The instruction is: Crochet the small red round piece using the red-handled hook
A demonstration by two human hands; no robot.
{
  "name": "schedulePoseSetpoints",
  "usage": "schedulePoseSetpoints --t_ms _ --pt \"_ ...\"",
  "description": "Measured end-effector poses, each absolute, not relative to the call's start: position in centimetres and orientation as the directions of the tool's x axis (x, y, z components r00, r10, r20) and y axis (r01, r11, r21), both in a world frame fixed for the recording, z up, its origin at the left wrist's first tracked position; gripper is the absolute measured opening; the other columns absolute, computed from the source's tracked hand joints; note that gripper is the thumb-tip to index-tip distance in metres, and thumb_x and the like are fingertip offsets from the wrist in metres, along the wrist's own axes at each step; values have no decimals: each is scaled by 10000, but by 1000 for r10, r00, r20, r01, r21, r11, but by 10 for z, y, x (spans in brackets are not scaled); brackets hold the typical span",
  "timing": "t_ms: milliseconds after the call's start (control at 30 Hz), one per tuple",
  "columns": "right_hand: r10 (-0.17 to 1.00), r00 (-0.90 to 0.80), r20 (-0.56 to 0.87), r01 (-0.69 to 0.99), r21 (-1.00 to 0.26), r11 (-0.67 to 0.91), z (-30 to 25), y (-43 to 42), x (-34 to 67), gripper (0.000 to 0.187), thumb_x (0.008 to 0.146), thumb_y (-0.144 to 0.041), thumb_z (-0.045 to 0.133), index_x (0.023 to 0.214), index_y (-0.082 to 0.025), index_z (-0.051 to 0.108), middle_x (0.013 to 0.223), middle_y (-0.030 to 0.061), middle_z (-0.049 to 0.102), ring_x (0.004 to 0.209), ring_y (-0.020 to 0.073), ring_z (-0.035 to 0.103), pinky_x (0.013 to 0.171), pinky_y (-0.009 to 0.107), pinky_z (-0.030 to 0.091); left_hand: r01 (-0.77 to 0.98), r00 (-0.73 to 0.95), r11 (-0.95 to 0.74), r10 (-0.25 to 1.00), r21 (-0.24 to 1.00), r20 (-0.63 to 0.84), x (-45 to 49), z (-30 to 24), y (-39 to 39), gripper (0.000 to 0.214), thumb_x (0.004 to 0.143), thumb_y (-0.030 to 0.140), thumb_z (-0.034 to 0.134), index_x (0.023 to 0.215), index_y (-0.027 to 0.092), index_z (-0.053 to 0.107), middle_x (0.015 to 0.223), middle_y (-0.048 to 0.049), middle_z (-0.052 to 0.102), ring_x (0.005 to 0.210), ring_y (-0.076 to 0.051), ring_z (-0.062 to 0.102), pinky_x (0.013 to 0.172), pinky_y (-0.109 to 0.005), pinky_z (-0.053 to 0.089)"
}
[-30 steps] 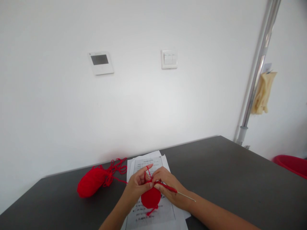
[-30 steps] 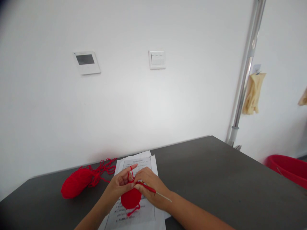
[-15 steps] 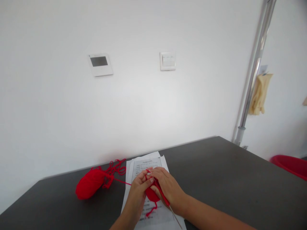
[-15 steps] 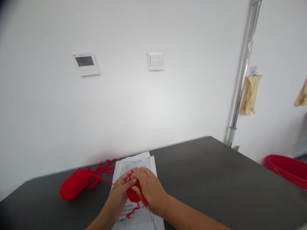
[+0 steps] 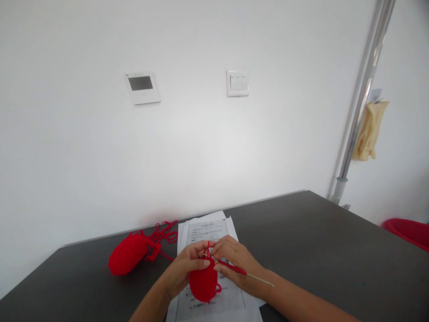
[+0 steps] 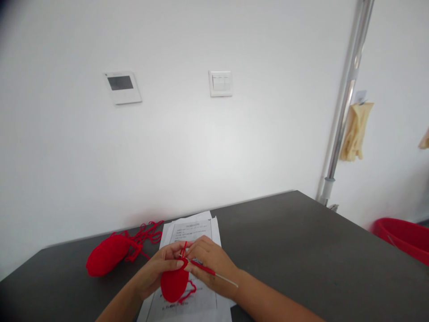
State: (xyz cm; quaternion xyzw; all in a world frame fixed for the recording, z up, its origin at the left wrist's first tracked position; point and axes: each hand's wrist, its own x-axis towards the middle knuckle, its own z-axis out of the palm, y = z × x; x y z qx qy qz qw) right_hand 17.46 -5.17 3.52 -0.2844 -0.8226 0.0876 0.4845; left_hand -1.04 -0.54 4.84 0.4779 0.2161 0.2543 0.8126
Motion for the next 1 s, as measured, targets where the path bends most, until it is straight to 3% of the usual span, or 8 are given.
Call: schedulePoseSetpoints --t_ms 133,400,567,800,1000 --pt "524 -446 726 427 -342 837 35 -51 175 136 919 -294 493 981 -187 549 956 79 638 908 179 550 811 317 482 -223 759 399 643 889 -98 -5 51 -10 395 649 152 762 1033 149 669 853 -72 688 719 -123 622 708 -226 442" --pt "473 -398 786 418 -303 856 41 -58 175 121 900 -184 510 1018 -191 534 958 78 641 924 169 566 819 306 501 -211 679 367 721 906 -133 -9 50 -6 486 590 154 792 1058 173 659 795 -40 659 649 -111 594 603 -200 393" --pt "451 -363 815 387 -309 869 46 -61 175 135 885 -166 538 1018 -192 542 963 82 655 925 161 588 822 295 512 -202 627 324 768 924 -132 -16 51 -2 500 603 164 777 1087 163 648 697 -16 615 560 -85 532 542 -194 337" --pt "453 -361 815 363 -324 874 43 -61 174 130 896 -178 526 1021 -195 554 947 72 683 896 151 615 803 278 518 -143 643 315 750 938 -154 -18 53 -1 486 569 197 794 1034 156 660 717 -23 618 558 -88 522 534 -200 333" --pt "522 -378 765 350 -403 845 45 -62 175 108 911 -238 505 982 -195 574 980 76 689 921 147 626 818 276 512 -120 646 300 747 946 -155 -24 60 0 426 566 184 796 974 153 676 677 -12 606 523 -66 485 508 -191 287"
